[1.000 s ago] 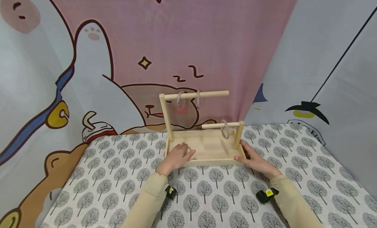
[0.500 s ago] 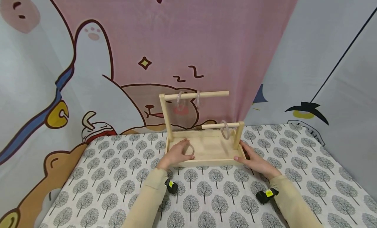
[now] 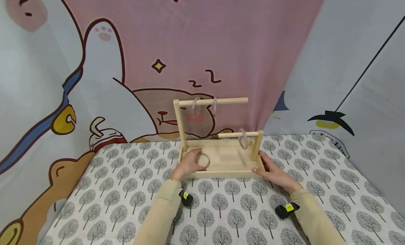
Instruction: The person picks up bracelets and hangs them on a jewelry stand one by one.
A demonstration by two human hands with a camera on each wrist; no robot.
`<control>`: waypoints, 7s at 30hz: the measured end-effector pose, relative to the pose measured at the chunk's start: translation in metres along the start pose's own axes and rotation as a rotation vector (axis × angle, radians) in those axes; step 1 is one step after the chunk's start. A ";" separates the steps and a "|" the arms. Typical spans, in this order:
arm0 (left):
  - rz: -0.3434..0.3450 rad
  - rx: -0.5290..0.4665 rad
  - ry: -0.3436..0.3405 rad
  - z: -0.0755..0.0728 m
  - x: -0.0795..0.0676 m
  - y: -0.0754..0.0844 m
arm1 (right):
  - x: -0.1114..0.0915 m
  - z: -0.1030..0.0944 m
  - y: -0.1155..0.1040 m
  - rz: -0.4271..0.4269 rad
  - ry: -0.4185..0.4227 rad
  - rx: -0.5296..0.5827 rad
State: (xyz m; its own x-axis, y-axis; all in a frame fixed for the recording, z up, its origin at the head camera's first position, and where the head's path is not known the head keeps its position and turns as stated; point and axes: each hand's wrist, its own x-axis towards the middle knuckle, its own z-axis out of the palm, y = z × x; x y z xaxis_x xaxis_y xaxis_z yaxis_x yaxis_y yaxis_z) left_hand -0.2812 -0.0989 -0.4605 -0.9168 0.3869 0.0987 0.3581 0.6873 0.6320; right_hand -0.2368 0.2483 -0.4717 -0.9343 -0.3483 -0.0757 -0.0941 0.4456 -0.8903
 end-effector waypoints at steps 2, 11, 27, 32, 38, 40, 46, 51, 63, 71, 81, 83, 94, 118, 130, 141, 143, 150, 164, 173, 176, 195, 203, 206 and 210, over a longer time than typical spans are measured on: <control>0.006 0.004 0.001 0.000 0.001 0.000 | 0.000 -0.001 0.000 0.001 0.002 -0.002; 0.027 -0.007 0.046 0.002 -0.002 -0.001 | 0.002 0.001 0.003 -0.023 0.023 -0.003; 0.117 -0.109 0.171 0.003 -0.004 0.000 | 0.002 0.000 0.006 -0.015 0.031 -0.012; 0.129 -0.148 0.205 0.002 -0.002 0.000 | 0.002 0.000 0.006 -0.019 0.029 -0.006; 0.148 -0.136 0.229 0.001 0.001 0.005 | 0.002 0.000 0.004 -0.022 0.024 0.007; 0.143 -0.148 0.233 0.000 0.002 0.007 | 0.002 0.000 0.004 -0.020 0.022 0.010; 0.110 -0.199 0.234 -0.001 0.004 0.013 | 0.002 -0.001 0.005 -0.018 0.026 0.015; 0.115 -0.238 0.244 -0.002 0.005 0.016 | 0.002 -0.001 0.005 -0.014 0.030 0.013; 0.134 -0.344 0.273 -0.007 0.008 0.031 | 0.000 -0.001 0.003 -0.012 0.018 0.036; 0.220 -0.410 0.299 -0.012 0.011 0.045 | 0.001 -0.004 0.004 -0.018 -0.022 0.072; 0.288 -0.441 0.298 -0.013 0.015 0.060 | 0.003 -0.005 0.001 -0.037 -0.030 0.077; 0.295 -0.445 0.293 -0.013 0.015 0.062 | 0.003 -0.006 0.000 -0.033 -0.033 0.079; 0.289 -0.431 0.273 -0.005 0.026 0.070 | 0.004 -0.008 -0.002 -0.004 -0.056 0.029; 0.283 -0.471 0.239 0.012 0.041 0.081 | 0.002 -0.008 -0.008 0.010 -0.060 -0.019; 0.262 -0.490 0.219 0.021 0.047 0.084 | 0.002 -0.008 -0.006 0.020 -0.060 0.004; 0.250 -0.476 0.215 0.022 0.051 0.087 | 0.002 -0.007 -0.006 0.009 -0.061 -0.002; 0.248 -0.477 0.214 0.021 0.051 0.086 | 0.002 -0.007 -0.006 0.007 -0.062 -0.002; 0.234 -0.424 0.201 0.018 0.051 0.086 | 0.002 -0.006 -0.006 0.007 -0.068 0.004; 0.201 -0.367 0.145 -0.005 0.026 0.062 | -0.001 -0.006 -0.007 0.007 -0.052 0.029; 0.197 -0.364 0.188 -0.024 0.003 0.040 | -0.001 -0.006 -0.008 0.037 -0.057 0.025; 0.187 -0.353 0.203 -0.028 -0.004 0.031 | 0.000 -0.006 -0.008 0.040 -0.058 0.027; 0.182 -0.196 0.237 -0.046 -0.034 -0.018 | -0.003 -0.007 -0.009 0.018 -0.054 0.040; 0.174 -0.034 0.233 -0.057 -0.050 -0.035 | -0.001 -0.006 -0.007 0.016 -0.054 0.046; 0.167 0.073 0.222 -0.061 -0.058 -0.040 | 0.001 -0.005 -0.007 0.014 -0.055 0.041; 0.136 0.156 0.201 -0.065 -0.069 -0.046 | 0.003 -0.004 -0.007 0.005 -0.064 0.050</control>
State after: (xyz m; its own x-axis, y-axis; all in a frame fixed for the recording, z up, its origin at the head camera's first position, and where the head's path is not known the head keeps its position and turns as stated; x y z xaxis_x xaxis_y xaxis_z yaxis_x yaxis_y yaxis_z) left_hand -0.2458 -0.1976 -0.4464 -0.8695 0.3634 0.3344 0.4888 0.7296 0.4783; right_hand -0.2404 0.2479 -0.4639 -0.9108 -0.3987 -0.1070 -0.0707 0.4059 -0.9112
